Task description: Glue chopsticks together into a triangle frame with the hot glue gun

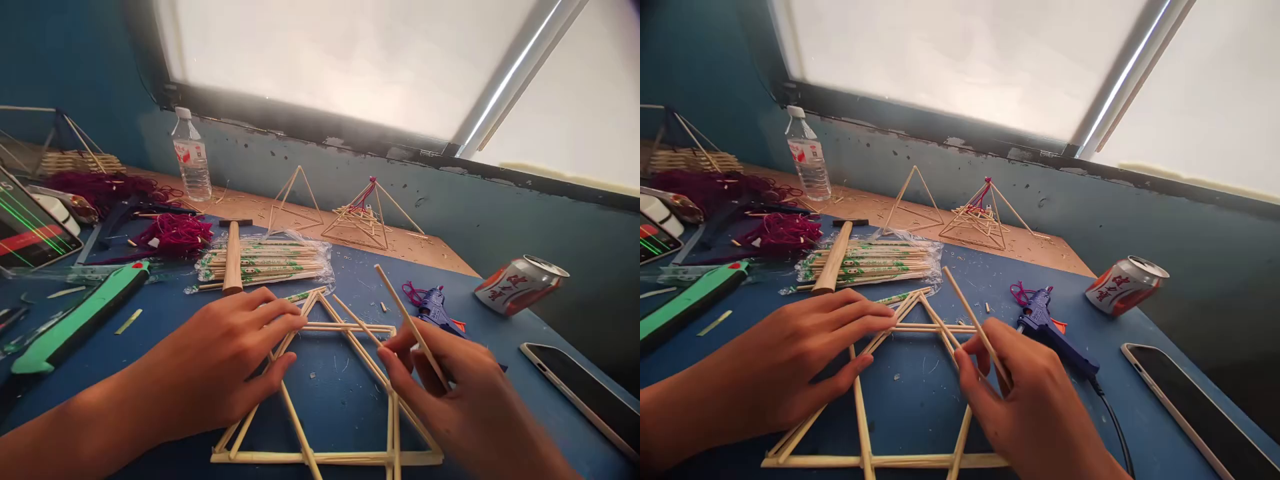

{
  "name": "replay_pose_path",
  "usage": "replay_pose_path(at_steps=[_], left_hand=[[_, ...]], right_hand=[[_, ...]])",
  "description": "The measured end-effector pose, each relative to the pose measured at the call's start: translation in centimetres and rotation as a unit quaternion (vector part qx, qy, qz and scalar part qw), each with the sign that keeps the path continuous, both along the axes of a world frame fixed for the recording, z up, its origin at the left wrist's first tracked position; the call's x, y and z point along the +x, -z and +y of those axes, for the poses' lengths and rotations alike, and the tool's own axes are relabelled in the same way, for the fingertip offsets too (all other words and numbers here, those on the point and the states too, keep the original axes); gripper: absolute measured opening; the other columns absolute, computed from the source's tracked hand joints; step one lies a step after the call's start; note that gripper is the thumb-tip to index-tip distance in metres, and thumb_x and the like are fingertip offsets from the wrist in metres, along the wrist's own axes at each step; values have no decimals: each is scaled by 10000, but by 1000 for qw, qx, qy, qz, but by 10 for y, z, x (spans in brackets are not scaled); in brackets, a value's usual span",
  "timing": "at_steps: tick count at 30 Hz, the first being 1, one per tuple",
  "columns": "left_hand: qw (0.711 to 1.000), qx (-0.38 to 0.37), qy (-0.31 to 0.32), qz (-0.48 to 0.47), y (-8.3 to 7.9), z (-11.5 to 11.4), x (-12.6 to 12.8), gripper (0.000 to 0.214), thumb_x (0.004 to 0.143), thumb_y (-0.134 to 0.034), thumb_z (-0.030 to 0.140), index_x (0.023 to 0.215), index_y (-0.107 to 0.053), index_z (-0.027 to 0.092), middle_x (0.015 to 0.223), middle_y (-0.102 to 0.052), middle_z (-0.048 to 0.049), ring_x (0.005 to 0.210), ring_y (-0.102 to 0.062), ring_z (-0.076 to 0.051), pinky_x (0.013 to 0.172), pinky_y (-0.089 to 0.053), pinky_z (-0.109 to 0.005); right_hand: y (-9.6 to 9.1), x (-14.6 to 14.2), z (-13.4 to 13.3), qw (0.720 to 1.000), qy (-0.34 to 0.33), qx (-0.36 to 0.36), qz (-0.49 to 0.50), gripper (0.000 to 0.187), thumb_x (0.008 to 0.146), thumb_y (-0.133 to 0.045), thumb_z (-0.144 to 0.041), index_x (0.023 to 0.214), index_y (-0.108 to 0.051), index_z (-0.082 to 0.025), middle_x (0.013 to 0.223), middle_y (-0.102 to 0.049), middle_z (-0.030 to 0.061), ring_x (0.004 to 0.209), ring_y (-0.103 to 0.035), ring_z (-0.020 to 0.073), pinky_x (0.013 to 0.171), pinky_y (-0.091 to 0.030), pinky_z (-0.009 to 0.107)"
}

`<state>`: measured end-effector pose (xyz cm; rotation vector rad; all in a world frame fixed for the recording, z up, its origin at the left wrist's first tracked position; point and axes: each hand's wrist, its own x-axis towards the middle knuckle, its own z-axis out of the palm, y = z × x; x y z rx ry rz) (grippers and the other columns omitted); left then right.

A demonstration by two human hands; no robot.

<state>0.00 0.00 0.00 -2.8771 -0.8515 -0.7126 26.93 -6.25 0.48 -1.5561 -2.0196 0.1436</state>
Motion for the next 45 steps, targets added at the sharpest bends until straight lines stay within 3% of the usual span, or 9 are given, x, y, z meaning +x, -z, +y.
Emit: replay_pose_path(at_steps=[3,7,17,25,34,45], left_hand=[[999,-37,-10,-17,2,0,1,345,939,-529,322,1258,-645,261,1168,-693,-54,1100,-624,-224,1002,-513,-370],[996,-81,-2,-30,4,-1,1,341,951,-489,310,1247,-657,283,1211,-682,-41,1155,-606,-235,1068,-475,-403],[985,-164,-9,-48,3,-3,-1,404,937,-519,427,1305,-613,289,1296,-655,-35,1257,-572,-255,1062,-481,-392],[981,-186,-18,-53,4,-1,4,412,907,-536,393,1297,-612,286,1265,-665,-46,1232,-589,-278,1031,-503,-399],[979,-193,-47,-50,9,2,4,470,875,-541,477,1300,-598,284,1263,-659,-36,1222,-589,-298,1027,-493,-401],[977,-201,-48,-46,8,2,5,471,871,-501,408,1312,-588,266,1307,-636,-43,1205,-589,-294,1015,-490,-399]], right_hand=[[-2,0,9,999,6,14,-33,282,927,-566,-408,731,-639,-219,537,-514,-21,437,-433,112,450,-354,244],[-3,-6,21,998,0,23,-60,236,926,-566,-387,868,-731,-228,567,-547,-10,445,-442,123,452,-317,260],[-2,-14,38,994,-66,-3,-88,195,923,-565,-263,821,-723,-214,583,-574,-16,506,-455,114,529,-331,248],[0,-11,35,993,-92,-18,-73,271,957,-502,-297,789,-692,-200,670,-565,14,566,-472,120,529,-340,249],[4,-9,30,993,-92,-12,-72,247,960,-499,-320,849,-697,-220,706,-573,24,593,-517,127,527,-345,257],[-1,-10,29,994,-88,-21,-66,282,965,-493,-333,857,-721,-208,724,-577,24,564,-438,113,531,-326,255]])
